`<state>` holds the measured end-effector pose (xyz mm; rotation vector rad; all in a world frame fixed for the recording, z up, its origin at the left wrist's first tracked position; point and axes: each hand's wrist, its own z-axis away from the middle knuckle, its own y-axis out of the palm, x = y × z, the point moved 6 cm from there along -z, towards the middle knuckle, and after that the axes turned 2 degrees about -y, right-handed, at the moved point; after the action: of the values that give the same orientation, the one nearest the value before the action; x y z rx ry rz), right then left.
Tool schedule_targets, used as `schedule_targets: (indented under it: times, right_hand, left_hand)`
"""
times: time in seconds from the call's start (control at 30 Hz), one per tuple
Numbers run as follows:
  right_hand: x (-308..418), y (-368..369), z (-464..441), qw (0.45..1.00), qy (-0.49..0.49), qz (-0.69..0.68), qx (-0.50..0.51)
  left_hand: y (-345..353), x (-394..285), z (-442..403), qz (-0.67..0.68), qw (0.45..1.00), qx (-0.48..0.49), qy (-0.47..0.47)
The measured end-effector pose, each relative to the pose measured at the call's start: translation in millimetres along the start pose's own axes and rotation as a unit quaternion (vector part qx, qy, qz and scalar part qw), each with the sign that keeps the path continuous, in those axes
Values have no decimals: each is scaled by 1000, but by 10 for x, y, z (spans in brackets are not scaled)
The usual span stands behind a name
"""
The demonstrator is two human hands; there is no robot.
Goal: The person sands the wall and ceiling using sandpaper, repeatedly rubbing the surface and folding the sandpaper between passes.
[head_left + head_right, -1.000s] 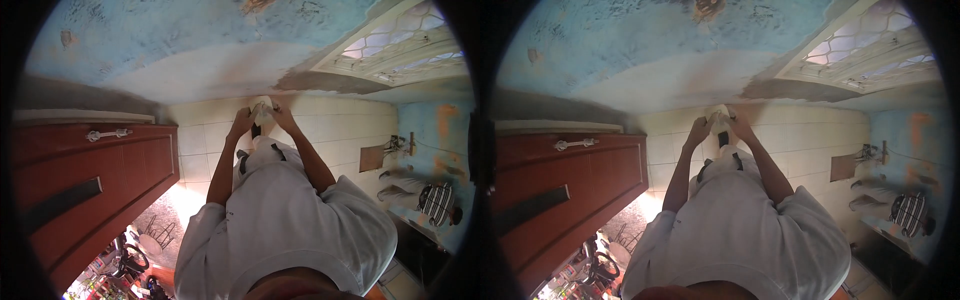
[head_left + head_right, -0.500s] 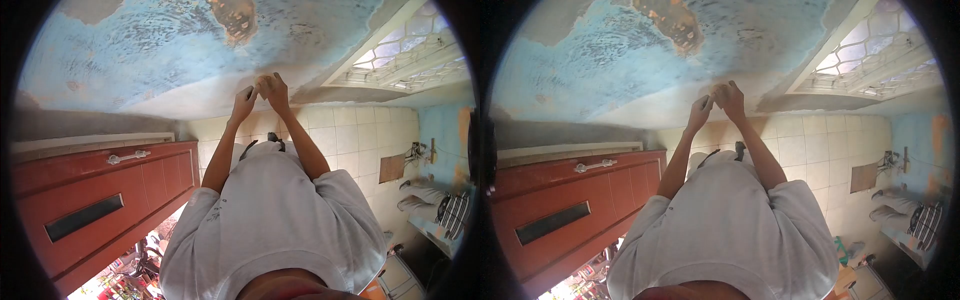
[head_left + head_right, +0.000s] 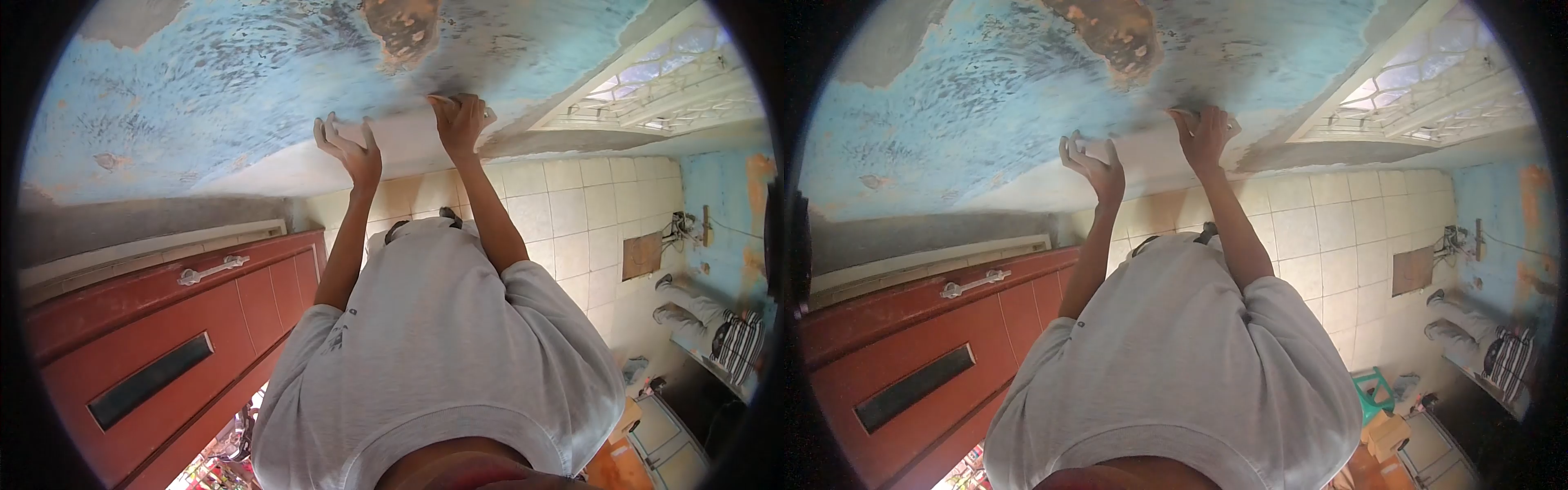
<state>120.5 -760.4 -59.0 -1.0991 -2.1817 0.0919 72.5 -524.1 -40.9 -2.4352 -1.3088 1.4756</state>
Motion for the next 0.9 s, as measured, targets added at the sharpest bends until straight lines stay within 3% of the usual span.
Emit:
schedule_targets:
  times: [0.17,0.23,0.37,0.43,0.63,0.73,0.9]
  right_hand:
    - [-27,84,75,999,35,1,-1]
    - [101,96,11,1000,-19,18,-6]
    - [-15,57,70,1000,-1,4,-13]
    - [-172,61,147,995,95,-34,-8]
    - [-3,183,82,999,-2,46,-1]
    - [-210,132,199,997,80,16,-13]
    - [-71,187,61,999,34,39,13]
  left_hand:
    - [9,126,53,8,1000,25,4]
    - [18,156,41,12,1000,23,2]
    - [27,161,29,10,1000,27,-7]
    - [42,122,58,-24,999,39,13]
    - [100,67,112,-19,998,58,20]
    - [80,66,101,0,997,75,0]
    - [123,87,122,-17,997,77,3]
